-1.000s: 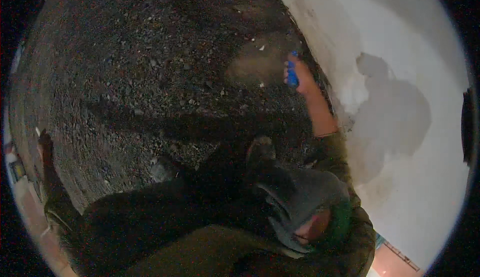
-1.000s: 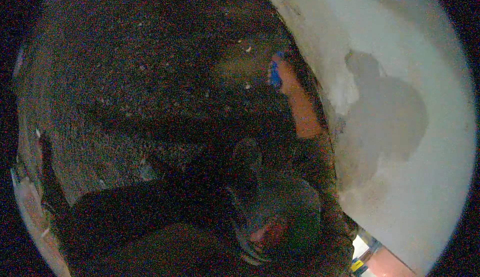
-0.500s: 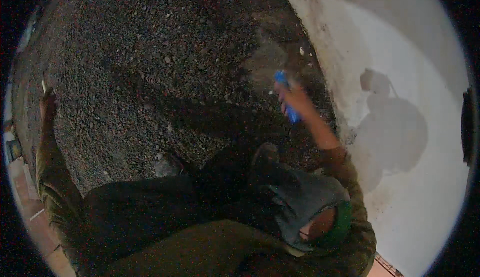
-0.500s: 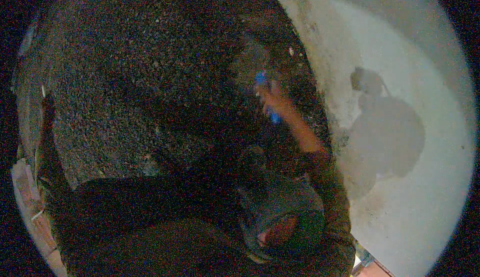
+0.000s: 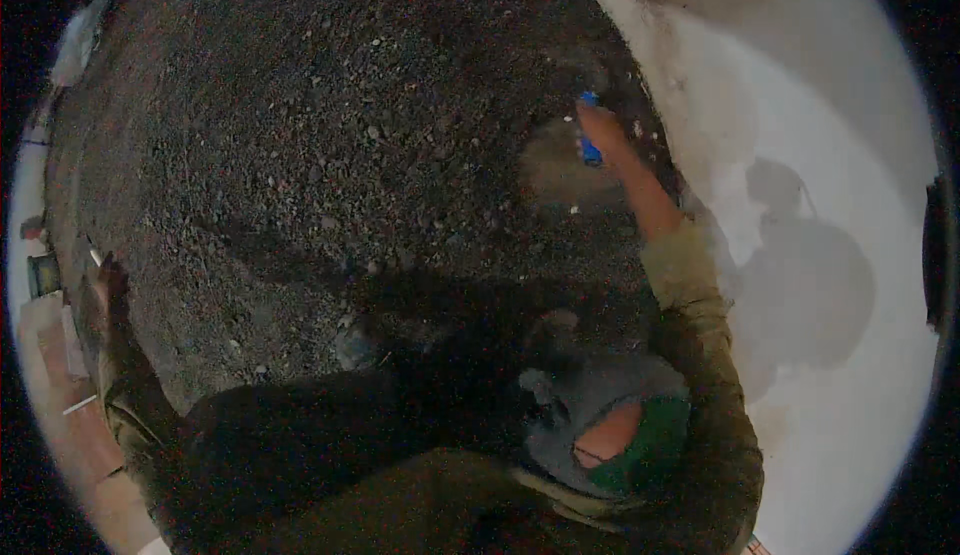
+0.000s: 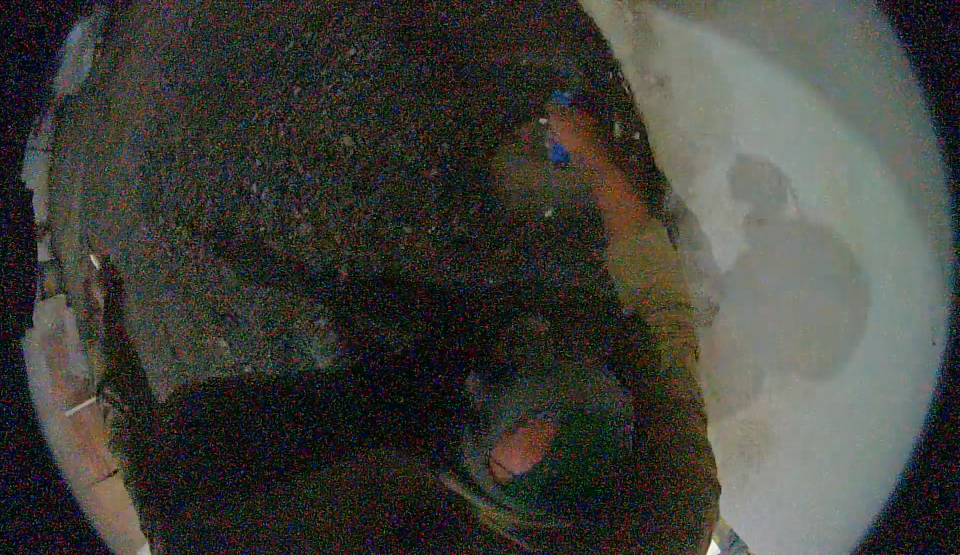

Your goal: Using a hammer and trowel to remove a concrete slab and patch the floor area.

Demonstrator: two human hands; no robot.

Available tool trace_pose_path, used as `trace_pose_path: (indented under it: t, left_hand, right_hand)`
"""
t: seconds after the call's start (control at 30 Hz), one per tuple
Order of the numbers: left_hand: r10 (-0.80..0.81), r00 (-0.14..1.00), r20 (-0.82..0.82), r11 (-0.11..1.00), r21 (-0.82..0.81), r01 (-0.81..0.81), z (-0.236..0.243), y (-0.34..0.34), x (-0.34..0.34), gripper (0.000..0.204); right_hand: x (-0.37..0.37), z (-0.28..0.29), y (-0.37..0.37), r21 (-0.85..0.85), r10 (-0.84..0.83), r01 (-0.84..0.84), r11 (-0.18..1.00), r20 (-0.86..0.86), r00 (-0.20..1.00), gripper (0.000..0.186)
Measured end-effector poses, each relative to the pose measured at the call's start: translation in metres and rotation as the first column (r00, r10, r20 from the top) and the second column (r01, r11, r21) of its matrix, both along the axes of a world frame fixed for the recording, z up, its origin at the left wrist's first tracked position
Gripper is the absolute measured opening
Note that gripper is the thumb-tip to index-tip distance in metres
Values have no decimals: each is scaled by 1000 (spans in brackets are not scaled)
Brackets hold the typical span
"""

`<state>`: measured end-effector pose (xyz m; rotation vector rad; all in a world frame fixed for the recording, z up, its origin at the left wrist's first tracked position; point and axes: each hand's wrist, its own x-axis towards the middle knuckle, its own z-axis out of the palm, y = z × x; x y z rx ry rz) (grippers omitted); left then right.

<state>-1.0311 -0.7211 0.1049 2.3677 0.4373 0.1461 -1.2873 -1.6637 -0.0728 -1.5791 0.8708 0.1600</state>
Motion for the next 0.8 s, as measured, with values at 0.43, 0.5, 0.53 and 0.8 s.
trace_pose_path:
  t: [0.43, 0.5, 0.53, 0.8]
  left_hand:
    - [-74, 995, 59, 988, -128, 81, -30, -158, 52, 40]
    - [-221, 969, 110, 945, -223, 241, -3, -91, 58, 41]
    - [-382, 909, 167, 839, -350, 417, 1, -89, 68, 42]
    - [-154, 985, -78, 882, 439, 173, 0, -49, 60, 39]
  right_hand:
    - [30, 29, 214, -433, 465, -334, 837, 241, 852, 41]
    - [49, 99, 240, -150, 684, -669, 728, 93, 724, 43]
    - [42, 103, 233, -159, 664, -646, 746, 102, 741, 43]
    - [-80, 98, 92, 231, -350, 319, 919, 106, 931, 24]
